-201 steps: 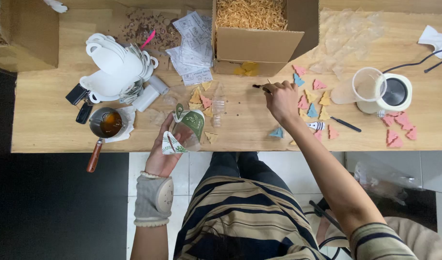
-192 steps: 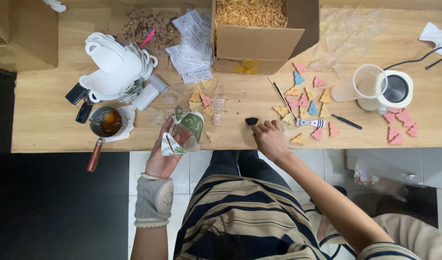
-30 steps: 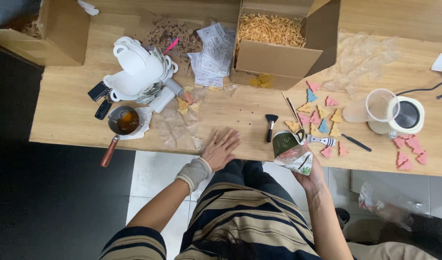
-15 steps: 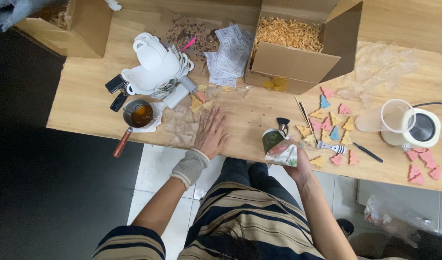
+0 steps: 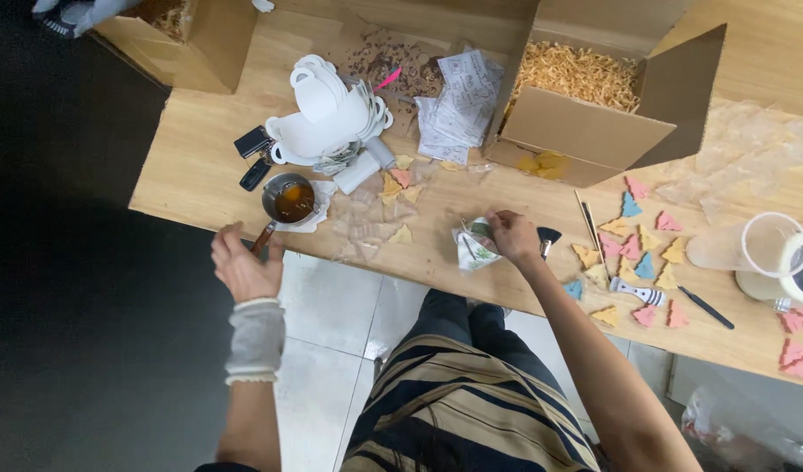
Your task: Applying melted wax or adhesive to small Christmas tree shaped candle decorations and packing them into a box.
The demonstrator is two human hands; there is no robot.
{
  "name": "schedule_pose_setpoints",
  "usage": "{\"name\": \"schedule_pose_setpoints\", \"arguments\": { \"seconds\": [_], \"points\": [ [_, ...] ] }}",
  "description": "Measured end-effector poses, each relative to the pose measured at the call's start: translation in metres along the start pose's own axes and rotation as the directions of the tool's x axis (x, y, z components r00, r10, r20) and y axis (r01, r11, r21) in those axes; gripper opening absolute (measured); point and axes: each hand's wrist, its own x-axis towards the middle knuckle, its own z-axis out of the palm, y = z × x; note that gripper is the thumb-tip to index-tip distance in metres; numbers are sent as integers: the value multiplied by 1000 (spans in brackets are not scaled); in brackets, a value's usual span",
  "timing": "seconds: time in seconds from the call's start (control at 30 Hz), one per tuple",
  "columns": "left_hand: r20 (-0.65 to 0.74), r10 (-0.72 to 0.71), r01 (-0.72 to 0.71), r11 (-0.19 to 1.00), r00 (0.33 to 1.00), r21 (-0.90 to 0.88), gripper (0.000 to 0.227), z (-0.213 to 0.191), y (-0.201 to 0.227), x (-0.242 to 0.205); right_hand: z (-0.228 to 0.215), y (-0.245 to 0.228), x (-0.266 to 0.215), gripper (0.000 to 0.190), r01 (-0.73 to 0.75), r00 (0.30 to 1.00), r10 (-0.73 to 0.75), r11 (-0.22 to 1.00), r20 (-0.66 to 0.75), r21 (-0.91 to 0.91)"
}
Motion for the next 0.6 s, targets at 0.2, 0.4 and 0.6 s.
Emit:
{"name": "schedule_pose_setpoints", "arguments": {
  "seconds": [0.2,0.4,0.6],
  "points": [
    [694,-269,183,963,668,197,45,6,-37,52,-33,24,-1,36,9,993,-8,1000,-118,7],
    [631,24,198,940,775,-278,35,34,-75,52,-74,21,-46,31,-152,977,187,949,-105,278],
    [629,-45,209,960,776,-189,31,-27,-11,54,-81,33,-67,30,-159,979,203,853,-35,497]
  ]
}}
